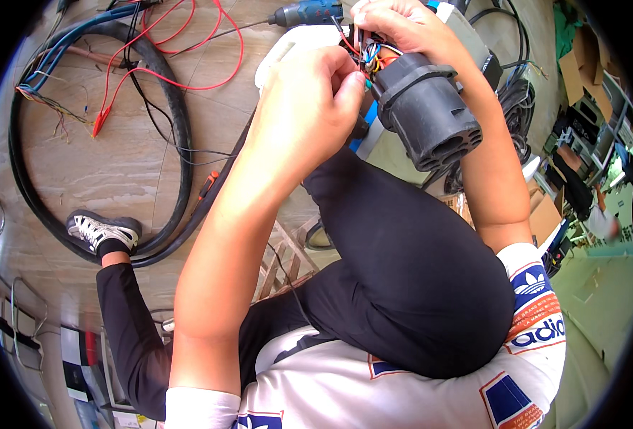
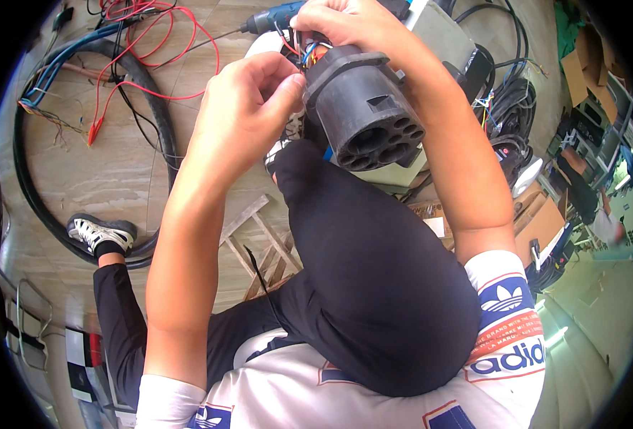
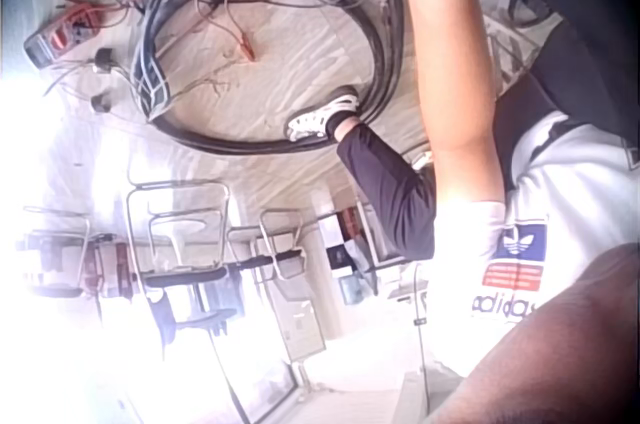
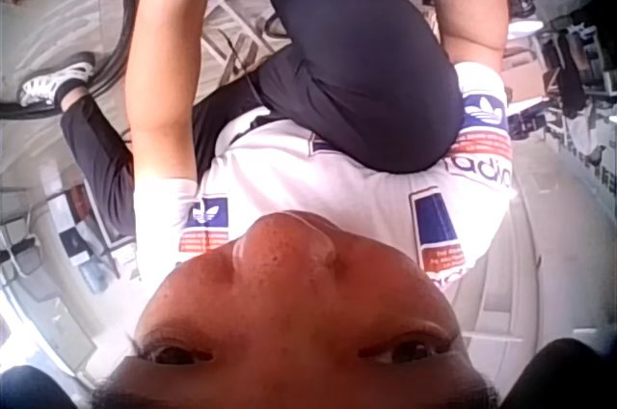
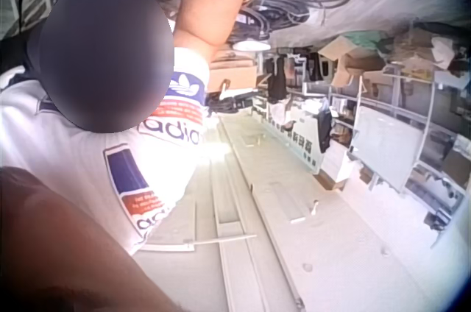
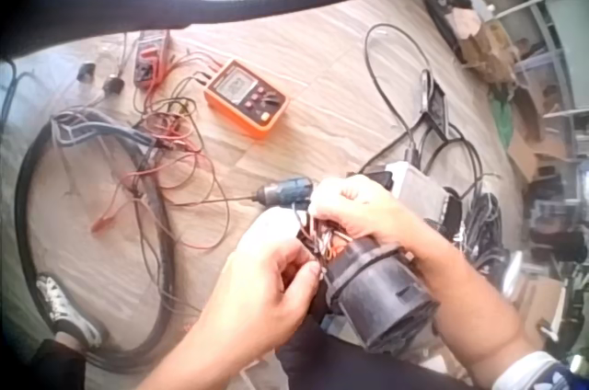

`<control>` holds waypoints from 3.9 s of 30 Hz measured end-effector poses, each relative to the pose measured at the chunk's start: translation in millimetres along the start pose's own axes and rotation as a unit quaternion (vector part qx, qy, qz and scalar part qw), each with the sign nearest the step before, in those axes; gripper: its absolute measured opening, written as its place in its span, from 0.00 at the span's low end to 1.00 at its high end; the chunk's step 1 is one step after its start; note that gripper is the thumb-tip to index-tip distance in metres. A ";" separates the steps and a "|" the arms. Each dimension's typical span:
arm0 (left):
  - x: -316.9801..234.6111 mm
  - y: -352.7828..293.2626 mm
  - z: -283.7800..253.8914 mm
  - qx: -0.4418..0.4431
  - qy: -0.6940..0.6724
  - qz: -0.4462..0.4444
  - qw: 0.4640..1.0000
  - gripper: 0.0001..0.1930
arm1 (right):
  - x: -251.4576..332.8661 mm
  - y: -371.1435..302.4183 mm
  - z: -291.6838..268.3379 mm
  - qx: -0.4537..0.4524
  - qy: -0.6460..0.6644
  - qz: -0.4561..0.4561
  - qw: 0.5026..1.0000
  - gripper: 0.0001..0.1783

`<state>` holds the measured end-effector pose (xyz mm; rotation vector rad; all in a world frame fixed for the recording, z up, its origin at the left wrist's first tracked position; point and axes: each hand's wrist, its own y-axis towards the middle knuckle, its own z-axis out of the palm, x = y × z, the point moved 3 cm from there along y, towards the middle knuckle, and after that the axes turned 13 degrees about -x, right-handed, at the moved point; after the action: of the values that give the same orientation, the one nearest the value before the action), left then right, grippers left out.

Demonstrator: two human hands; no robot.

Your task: The person holds a white charging connector housing and works with a bundle of colored wires, pulling and checking the wire ends. They use a multimeter to test electrical signals and interact with various red and black test leads.

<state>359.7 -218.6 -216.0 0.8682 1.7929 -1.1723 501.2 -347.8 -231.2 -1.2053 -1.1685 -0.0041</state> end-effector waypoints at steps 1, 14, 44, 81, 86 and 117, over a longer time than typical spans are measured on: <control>-1.4 0.3 -0.6 0.002 0.007 0.005 1.000 0.12 | -2.0 1.3 -2.0 0.011 0.005 0.008 1.000 0.09; -9.5 -2.6 -3.7 -0.029 0.029 0.047 0.998 0.10 | 7.0 -3.4 3.9 0.047 -0.030 0.032 0.998 0.07; -5.9 -7.2 -12.5 -0.036 -0.009 0.024 0.999 0.08 | -5.7 -5.6 4.3 0.054 0.069 0.019 0.996 0.07; -6.3 -12.2 -16.3 -0.018 0.087 0.120 0.989 0.05 | -10.3 -12.7 -0.2 0.083 0.040 -0.047 0.995 0.09; -9.9 -9.4 -12.1 -0.055 0.074 0.080 0.993 0.05 | -12.5 -12.6 1.7 0.050 0.029 -0.092 0.994 0.10; -1.0 -5.0 -33.8 0.070 -0.017 0.132 0.989 0.17 | -17.6 -8.3 -0.4 0.060 0.005 -0.148 0.987 0.10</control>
<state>347.3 -188.7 -204.9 1.1231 1.5275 -1.1404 488.7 -361.3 -237.5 -0.9176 -1.3102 -0.1615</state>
